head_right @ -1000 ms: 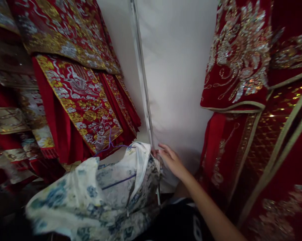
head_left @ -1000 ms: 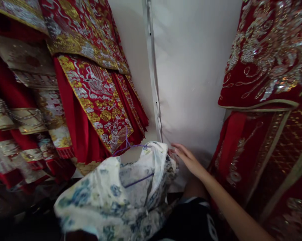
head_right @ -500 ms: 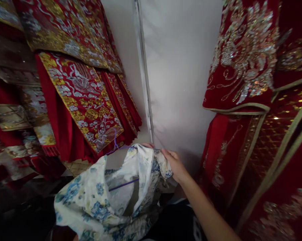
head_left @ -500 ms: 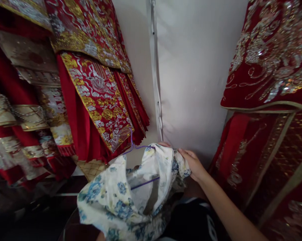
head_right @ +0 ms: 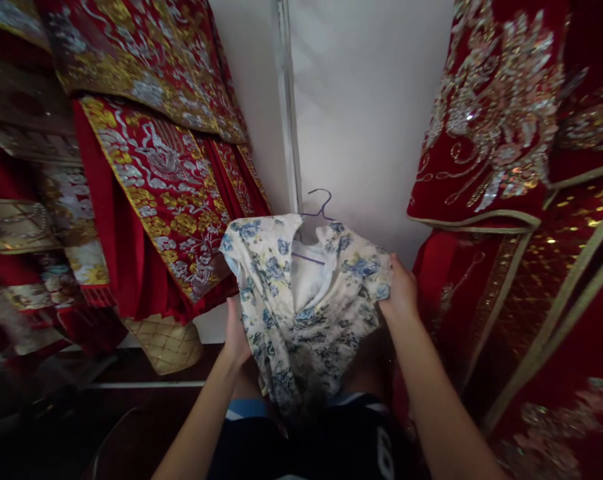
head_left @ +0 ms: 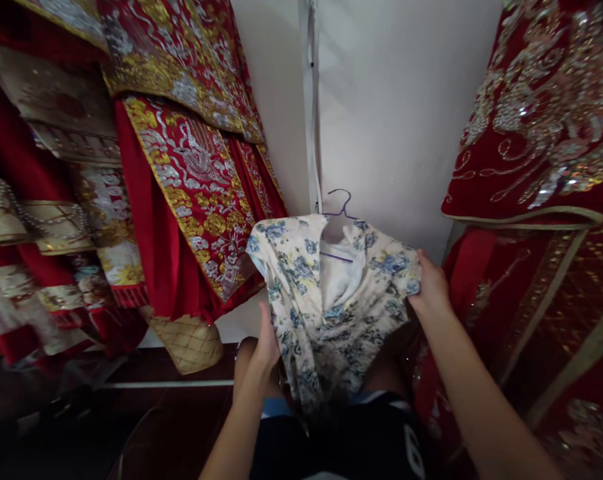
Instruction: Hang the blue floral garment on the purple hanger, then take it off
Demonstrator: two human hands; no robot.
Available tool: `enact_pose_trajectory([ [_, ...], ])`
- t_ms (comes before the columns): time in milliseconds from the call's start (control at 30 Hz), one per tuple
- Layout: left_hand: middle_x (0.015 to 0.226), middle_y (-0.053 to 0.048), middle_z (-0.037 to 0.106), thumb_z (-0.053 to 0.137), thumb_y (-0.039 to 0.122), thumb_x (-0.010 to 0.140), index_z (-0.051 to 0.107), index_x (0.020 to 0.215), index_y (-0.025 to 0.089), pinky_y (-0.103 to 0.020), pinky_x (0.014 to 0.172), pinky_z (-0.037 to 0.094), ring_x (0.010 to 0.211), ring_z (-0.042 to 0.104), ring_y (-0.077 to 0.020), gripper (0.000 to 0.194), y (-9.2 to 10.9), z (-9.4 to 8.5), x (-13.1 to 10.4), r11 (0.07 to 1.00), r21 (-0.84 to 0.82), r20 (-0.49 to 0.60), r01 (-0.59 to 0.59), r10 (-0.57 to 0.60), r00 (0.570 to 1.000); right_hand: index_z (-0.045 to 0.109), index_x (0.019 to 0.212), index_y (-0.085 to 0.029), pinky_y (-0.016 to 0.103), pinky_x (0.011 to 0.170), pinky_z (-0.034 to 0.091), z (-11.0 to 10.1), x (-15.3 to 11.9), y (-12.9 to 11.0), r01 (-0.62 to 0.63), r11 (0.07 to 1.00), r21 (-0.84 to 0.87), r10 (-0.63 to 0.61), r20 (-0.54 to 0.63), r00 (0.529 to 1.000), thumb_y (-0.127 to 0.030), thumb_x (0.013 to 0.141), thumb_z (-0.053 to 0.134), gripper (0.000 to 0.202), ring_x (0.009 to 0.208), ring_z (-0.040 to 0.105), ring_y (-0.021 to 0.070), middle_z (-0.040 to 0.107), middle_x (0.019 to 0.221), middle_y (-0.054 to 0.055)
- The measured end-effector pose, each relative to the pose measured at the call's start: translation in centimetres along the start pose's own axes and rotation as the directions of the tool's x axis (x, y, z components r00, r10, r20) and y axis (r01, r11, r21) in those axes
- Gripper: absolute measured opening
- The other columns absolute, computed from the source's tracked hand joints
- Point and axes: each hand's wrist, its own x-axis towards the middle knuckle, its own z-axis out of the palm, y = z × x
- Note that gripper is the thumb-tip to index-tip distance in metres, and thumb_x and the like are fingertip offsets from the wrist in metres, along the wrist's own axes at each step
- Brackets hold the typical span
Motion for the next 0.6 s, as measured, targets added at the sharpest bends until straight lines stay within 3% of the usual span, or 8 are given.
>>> enact_pose_trajectory([
  [67,0.133,-0.007,0.060,0.053,0.068,0.080,0.060,0.127,0.026,-0.047,0.111,0.040,0.132,0.048,-0.0293,0.063,-1.2,-0.1,-1.2,0.998,-0.064,-0.060,-0.004,0.000,0.998,0.058,0.073,-0.024,0.042,0.071,0.061,1.4,0.2,0.3,-0.043,0.999,0.018,0.043,0.009,0.999,-0.048,0.070,0.067,0.026,0.083,0.072,0.0289,0.070,0.067,0.004],
  [167,0.130,-0.005,0.063,0.077,0.049,0.067,0.063,0.124,0.028,-0.042,0.115,0.035,0.133,0.048,-0.0278,0.063,-3.4,-0.6,-3.5,0.998,-0.062,-0.108,-0.013,0.006,0.994,0.060,0.073,-0.023,0.039,0.069,0.060,3.0,-0.6,0.9,-0.128,0.989,0.073,0.126,0.039,0.991,-0.043,0.067,0.071,0.024,0.079,0.072,0.0271,0.069,0.065,0.003],
  [300,0.118,-0.011,0.070,0.081,0.045,0.064,0.066,0.121,0.017,-0.048,0.112,0.037,0.125,0.055,-0.0336,0.065,-6.6,-1.4,-6.1,0.997,-0.072,-0.160,-0.006,-0.006,0.987,0.063,0.079,-0.019,0.036,0.069,0.057,2.2,-1.9,1.4,-0.136,0.989,0.062,0.135,0.032,0.990,-0.044,0.066,0.074,0.030,0.076,0.069,0.0245,0.067,0.067,0.002],
  [367,0.115,-0.013,0.071,0.081,0.048,0.064,0.067,0.119,0.012,-0.050,0.112,0.037,0.123,0.056,-0.0356,0.067,-7.9,-1.7,-6.8,0.995,-0.102,-0.186,0.009,-0.028,0.982,0.064,0.083,-0.017,0.036,0.076,0.054,1.1,-2.4,1.6,-0.022,0.999,-0.050,0.022,0.007,1.000,-0.047,0.069,0.071,0.034,0.080,0.066,0.0227,0.067,0.075,0.003],
  [433,0.120,-0.014,0.069,0.081,0.048,0.064,0.066,0.121,0.012,-0.049,0.114,0.033,0.126,0.053,-0.0351,0.069,-8.8,-1.7,-7.3,0.994,-0.108,-0.206,-0.001,-0.021,0.978,0.064,0.094,-0.017,0.037,0.085,0.050,0.0,-3.5,1.9,0.195,0.948,-0.251,-0.212,-0.043,0.976,-0.045,0.071,0.070,0.037,0.090,0.062,0.0218,0.066,0.093,0.005],
  [533,0.138,-0.010,0.056,0.080,0.044,0.066,0.058,0.133,0.017,-0.044,0.118,0.026,0.137,0.042,-0.0315,0.076,-9.4,-0.7,-7.7,0.997,-0.044,-0.230,-0.071,0.059,0.971,0.058,0.109,-0.018,0.038,0.090,0.044,-0.9,-7.5,3.5,0.408,0.747,-0.525,-0.529,-0.097,0.843,-0.040,0.073,0.069,0.044,0.101,0.055,0.0228,0.058,0.114,0.010],
  [567,0.144,-0.009,0.050,0.080,0.042,0.067,0.052,0.138,0.019,-0.042,0.119,0.024,0.140,0.037,-0.0299,0.079,-9.5,-0.1,-8.0,0.994,-0.014,-0.240,-0.106,0.100,0.966,0.057,0.108,-0.018,0.037,0.087,0.044,-0.9,-9.5,4.4,0.408,0.728,-0.551,-0.539,-0.093,0.837,-0.040,0.077,0.065,0.038,0.098,0.055,0.0225,0.058,0.110,0.010],
  [600,0.149,-0.007,0.044,0.079,0.041,0.069,0.047,0.142,0.020,-0.040,0.120,0.022,0.143,0.032,-0.0283,0.083,-9.5,0.5,-8.2,0.990,0.017,-0.251,-0.143,0.143,0.957,0.058,0.099,-0.018,0.035,0.081,0.044,-0.9,-11.5,5.4,0.380,0.748,-0.544,-0.474,-0.038,0.880,-0.041,0.082,0.061,0.028,0.089,0.056,0.0213,0.059,0.098,0.007],
])
